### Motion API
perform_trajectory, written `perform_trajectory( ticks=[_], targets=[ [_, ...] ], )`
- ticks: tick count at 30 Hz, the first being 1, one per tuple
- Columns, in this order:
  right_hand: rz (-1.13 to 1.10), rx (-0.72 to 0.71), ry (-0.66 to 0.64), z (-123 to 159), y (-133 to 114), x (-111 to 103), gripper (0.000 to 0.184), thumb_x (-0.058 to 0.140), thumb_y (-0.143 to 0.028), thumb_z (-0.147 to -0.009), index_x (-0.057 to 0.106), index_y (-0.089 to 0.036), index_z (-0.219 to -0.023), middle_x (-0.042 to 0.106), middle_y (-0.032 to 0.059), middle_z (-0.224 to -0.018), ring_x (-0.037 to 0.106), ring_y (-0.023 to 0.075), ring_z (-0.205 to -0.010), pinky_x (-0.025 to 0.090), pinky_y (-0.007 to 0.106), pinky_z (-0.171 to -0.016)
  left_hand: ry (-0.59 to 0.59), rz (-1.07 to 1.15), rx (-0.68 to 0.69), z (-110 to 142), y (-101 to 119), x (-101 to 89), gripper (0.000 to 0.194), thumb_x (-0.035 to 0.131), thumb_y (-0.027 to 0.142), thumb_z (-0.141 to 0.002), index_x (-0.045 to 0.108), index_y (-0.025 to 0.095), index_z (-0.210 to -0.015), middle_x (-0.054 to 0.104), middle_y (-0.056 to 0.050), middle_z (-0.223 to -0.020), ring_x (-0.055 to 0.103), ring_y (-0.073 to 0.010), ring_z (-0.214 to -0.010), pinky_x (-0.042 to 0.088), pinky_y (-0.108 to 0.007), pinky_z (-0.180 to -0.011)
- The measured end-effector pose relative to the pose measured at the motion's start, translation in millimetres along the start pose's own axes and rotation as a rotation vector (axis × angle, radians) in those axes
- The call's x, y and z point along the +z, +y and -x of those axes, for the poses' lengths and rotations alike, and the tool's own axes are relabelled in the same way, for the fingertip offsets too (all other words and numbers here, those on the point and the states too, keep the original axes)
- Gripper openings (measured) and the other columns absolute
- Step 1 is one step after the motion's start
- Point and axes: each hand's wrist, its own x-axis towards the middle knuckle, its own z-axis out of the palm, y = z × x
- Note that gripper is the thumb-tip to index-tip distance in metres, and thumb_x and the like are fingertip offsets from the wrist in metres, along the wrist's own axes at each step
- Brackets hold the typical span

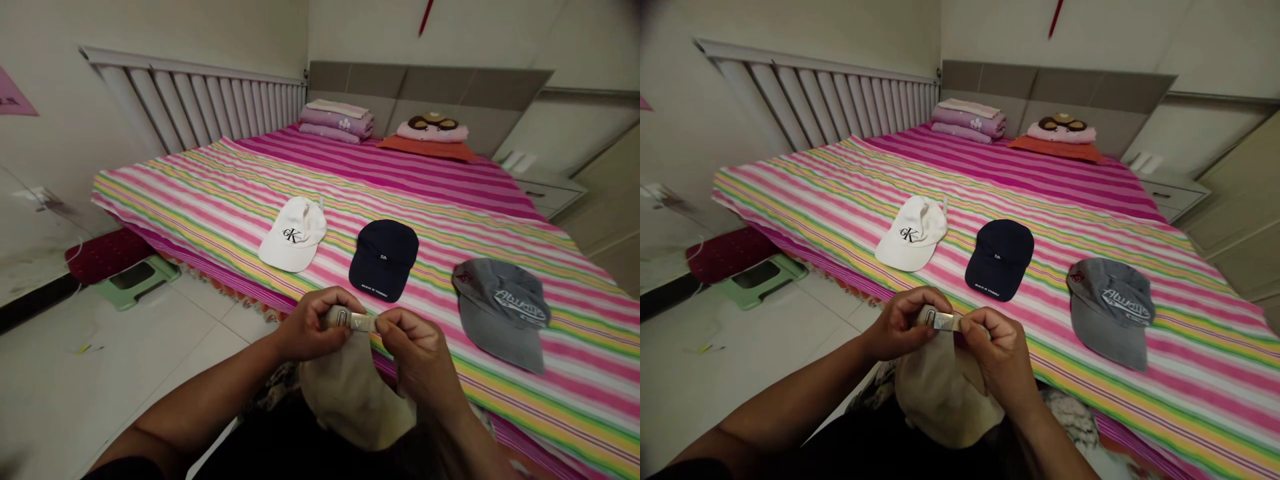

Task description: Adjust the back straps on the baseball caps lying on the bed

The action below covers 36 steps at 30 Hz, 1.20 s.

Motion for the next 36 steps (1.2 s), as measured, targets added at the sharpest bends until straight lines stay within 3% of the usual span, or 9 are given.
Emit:
perform_trajectory(
  ticks=[5,15,18,24,28,31,36],
  targets=[
    [-0.006,0.016,-0.033,1.0,1.9,2.3,0.023,0.060,-0.036,-0.074,0.055,-0.017,-0.062,0.040,-0.0059,-0.047,0.029,0.0063,-0.041,0.025,0.020,-0.039,0.018,-0.116,0.127,0.0,-0.4,-1.1,0.023,0.066,0.018,-0.070,0.061,0.012,-0.091,0.063,-0.007,-0.082,0.060,-0.0157,-0.075,0.047,-0.027,-0.067],
    [0.156,-0.172,0.001,1.5,2.4,-1.0,0.020,0.057,-0.031,-0.079,0.058,-0.017,-0.064,0.049,-0.0042,-0.053,0.038,0.0080,-0.050,0.031,0.019,-0.047,0.129,-0.345,0.435,-7.0,4.7,1.6,0.026,0.069,0.019,-0.068,0.065,0.014,-0.093,0.066,-0.010,-0.085,0.062,-0.0161,-0.082,0.050,-0.029,-0.072],
    [0.153,-0.189,0.003,1.5,1.1,-2.5,0.020,0.057,-0.031,-0.079,0.058,-0.017,-0.064,0.050,-0.0043,-0.053,0.038,0.0078,-0.049,0.031,0.019,-0.047,0.147,-0.469,0.491,-6.2,7.5,0.3,0.025,0.069,0.022,-0.069,0.065,0.014,-0.093,0.067,-0.009,-0.085,0.063,-0.0155,-0.079,0.047,-0.035,-0.083],
    [0.194,-0.213,-0.029,3.6,-3.2,0.1,0.022,0.058,-0.030,-0.078,0.057,-0.016,-0.061,0.046,-0.0037,-0.051,0.036,0.0085,-0.049,0.029,0.020,-0.046,0.116,-0.580,0.460,-2.1,16.0,1.2,0.023,0.067,0.026,-0.072,0.063,0.017,-0.092,0.068,-0.007,-0.088,0.063,-0.0153,-0.082,0.034,-0.043,-0.098],
    [-0.104,-0.076,-0.105,5.5,-4.4,3.3,0.020,0.058,-0.036,-0.077,0.055,-0.018,-0.070,0.043,-0.0049,-0.053,0.034,0.0071,-0.046,0.027,0.020,-0.042,0.075,-0.560,0.422,0.2,19.4,1.6,0.022,0.064,0.026,-0.074,0.060,0.017,-0.095,0.068,-0.006,-0.090,0.063,-0.0153,-0.085,0.032,-0.043,-0.100],
    [-0.317,0.051,-0.215,5.4,-0.6,1.3,0.020,0.059,-0.037,-0.077,0.052,-0.020,-0.075,0.043,-0.0062,-0.053,0.032,0.0058,-0.041,0.025,0.019,-0.039,0.058,-0.498,0.378,0.7,17.6,1.2,0.021,0.062,0.026,-0.076,0.059,0.017,-0.095,0.067,-0.006,-0.091,0.062,-0.0158,-0.087,0.032,-0.044,-0.100],
    [-0.260,0.059,-0.250,4.3,5.1,-1.5,0.021,0.060,-0.034,-0.078,0.051,-0.018,-0.068,0.042,-0.0064,-0.050,0.033,0.0054,-0.041,0.025,0.018,-0.039,0.021,-0.382,0.343,-0.4,12.2,2.9,0.020,0.063,0.024,-0.074,0.058,0.015,-0.091,0.065,-0.007,-0.088,0.060,-0.0160,-0.084,0.043,-0.037,-0.087]
  ],
)
